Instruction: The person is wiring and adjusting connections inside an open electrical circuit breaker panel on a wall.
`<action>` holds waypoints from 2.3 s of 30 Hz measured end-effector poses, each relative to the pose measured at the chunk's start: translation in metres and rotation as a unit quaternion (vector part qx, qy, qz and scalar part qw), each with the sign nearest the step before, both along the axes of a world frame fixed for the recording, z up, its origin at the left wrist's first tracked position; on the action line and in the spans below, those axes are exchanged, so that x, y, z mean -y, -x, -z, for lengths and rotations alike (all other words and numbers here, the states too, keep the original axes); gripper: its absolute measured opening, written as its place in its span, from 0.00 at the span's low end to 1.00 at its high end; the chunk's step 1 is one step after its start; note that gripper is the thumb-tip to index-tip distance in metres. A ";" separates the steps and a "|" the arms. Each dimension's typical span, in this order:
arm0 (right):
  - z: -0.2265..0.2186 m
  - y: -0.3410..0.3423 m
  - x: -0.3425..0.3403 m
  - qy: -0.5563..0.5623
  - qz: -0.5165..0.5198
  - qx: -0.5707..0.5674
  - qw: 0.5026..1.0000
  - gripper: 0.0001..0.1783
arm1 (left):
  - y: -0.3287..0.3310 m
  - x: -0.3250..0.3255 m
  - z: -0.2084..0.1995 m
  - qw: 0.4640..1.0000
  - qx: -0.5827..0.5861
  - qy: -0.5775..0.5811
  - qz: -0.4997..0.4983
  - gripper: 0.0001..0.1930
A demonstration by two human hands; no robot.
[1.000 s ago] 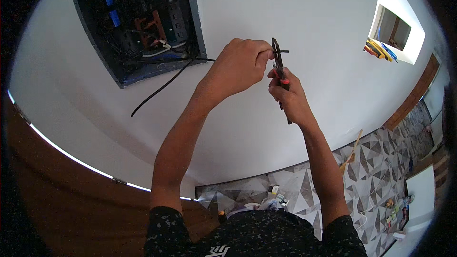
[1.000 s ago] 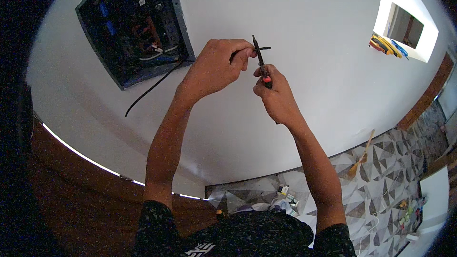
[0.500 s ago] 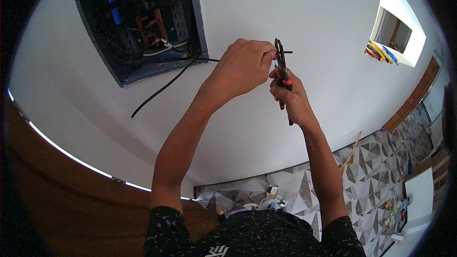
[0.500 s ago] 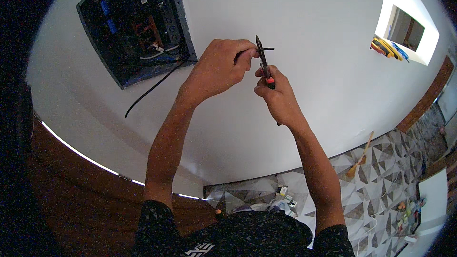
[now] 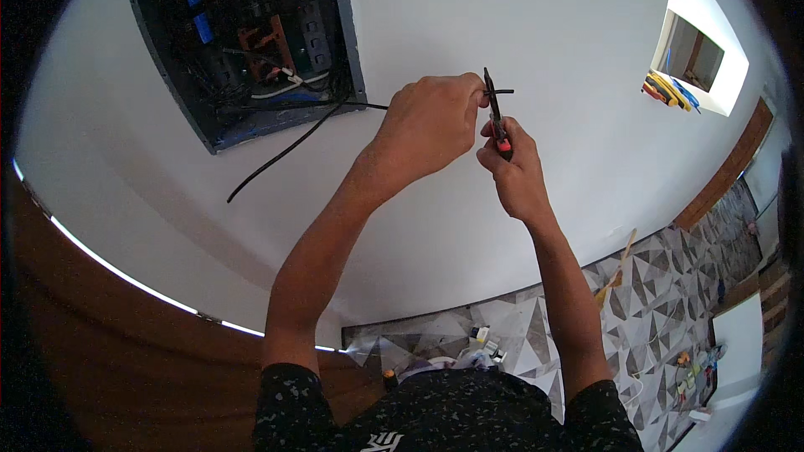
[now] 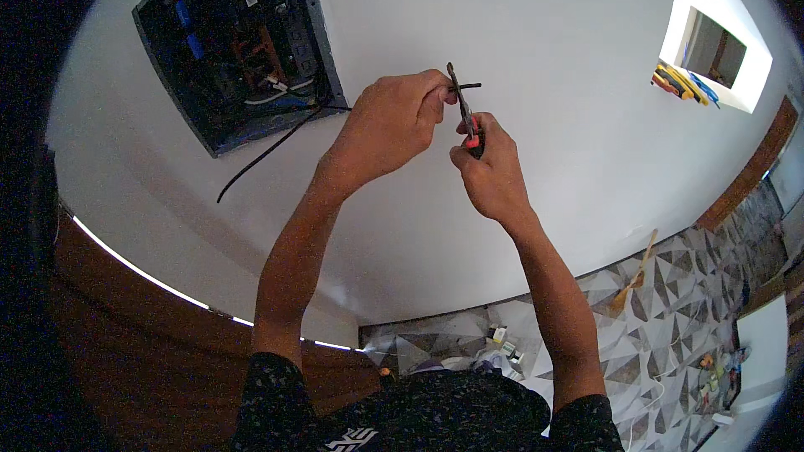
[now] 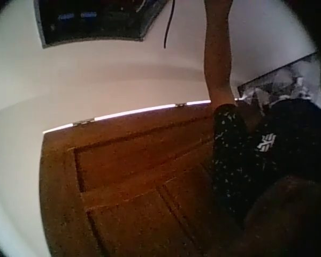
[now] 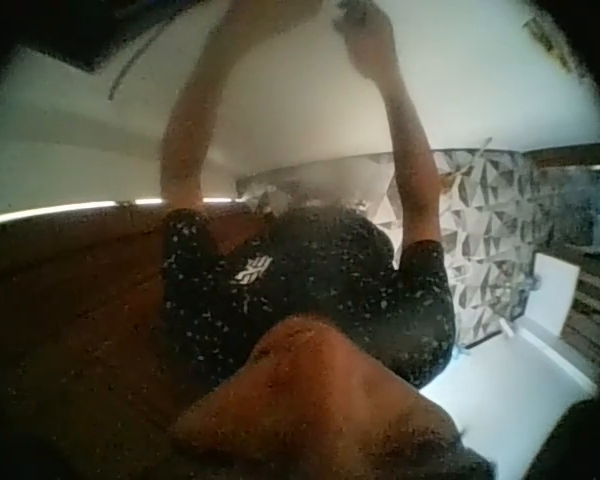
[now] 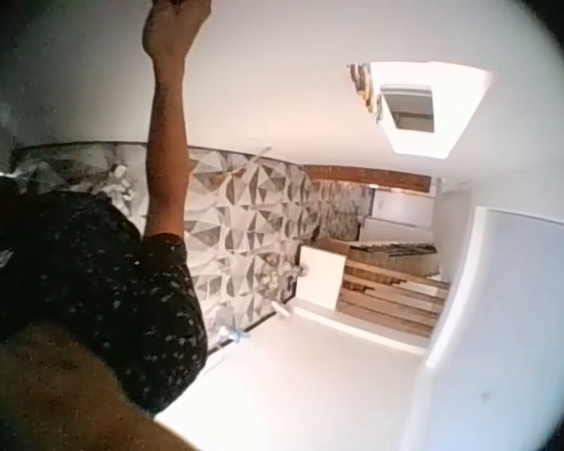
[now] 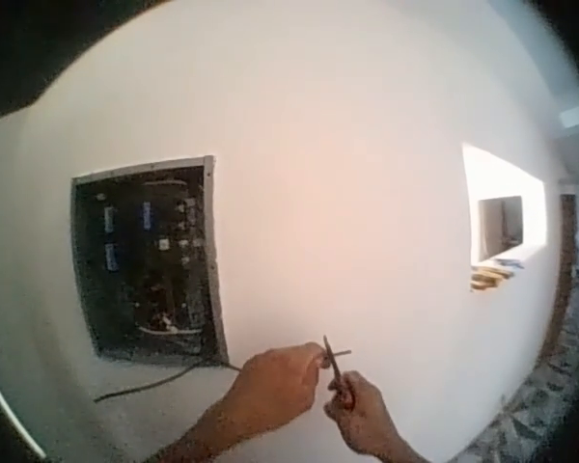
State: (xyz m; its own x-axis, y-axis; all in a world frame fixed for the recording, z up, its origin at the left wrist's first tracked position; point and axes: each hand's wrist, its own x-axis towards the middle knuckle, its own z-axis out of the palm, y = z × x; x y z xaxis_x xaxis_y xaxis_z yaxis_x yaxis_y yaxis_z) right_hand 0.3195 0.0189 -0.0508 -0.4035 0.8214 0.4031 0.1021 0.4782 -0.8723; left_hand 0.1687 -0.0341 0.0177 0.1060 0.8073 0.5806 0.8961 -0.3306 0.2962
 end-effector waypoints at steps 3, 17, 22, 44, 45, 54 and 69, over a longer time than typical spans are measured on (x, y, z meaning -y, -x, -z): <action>0.000 -0.001 -0.001 -0.046 0.032 0.020 0.998 0.15 | -0.003 0.004 -0.002 0.999 -0.011 0.029 -0.014 0.12; 0.004 -0.004 0.010 0.001 -0.045 -0.052 0.998 0.14 | 0.019 -0.012 0.015 0.997 -0.070 -0.031 0.023 0.32; 0.021 0.007 0.005 0.024 -0.052 -0.100 0.993 0.14 | 0.021 -0.018 0.016 0.997 -0.061 -0.042 0.035 0.32; -0.017 -0.019 0.023 0.026 0.007 -0.223 0.975 0.18 | 0.016 0.012 0.009 0.988 0.096 -0.031 0.114 0.12; -0.019 -0.017 0.020 0.029 0.012 -0.221 0.975 0.18 | 0.016 0.011 0.006 0.988 0.097 -0.023 0.118 0.12; -0.030 -0.013 0.002 -0.099 0.054 -0.110 0.988 0.09 | 0.016 0.009 0.005 0.986 0.117 -0.006 0.119 0.11; -0.031 -0.010 -0.003 -0.173 0.088 -0.084 0.977 0.07 | 0.013 0.007 0.007 0.994 0.055 -0.035 0.089 0.09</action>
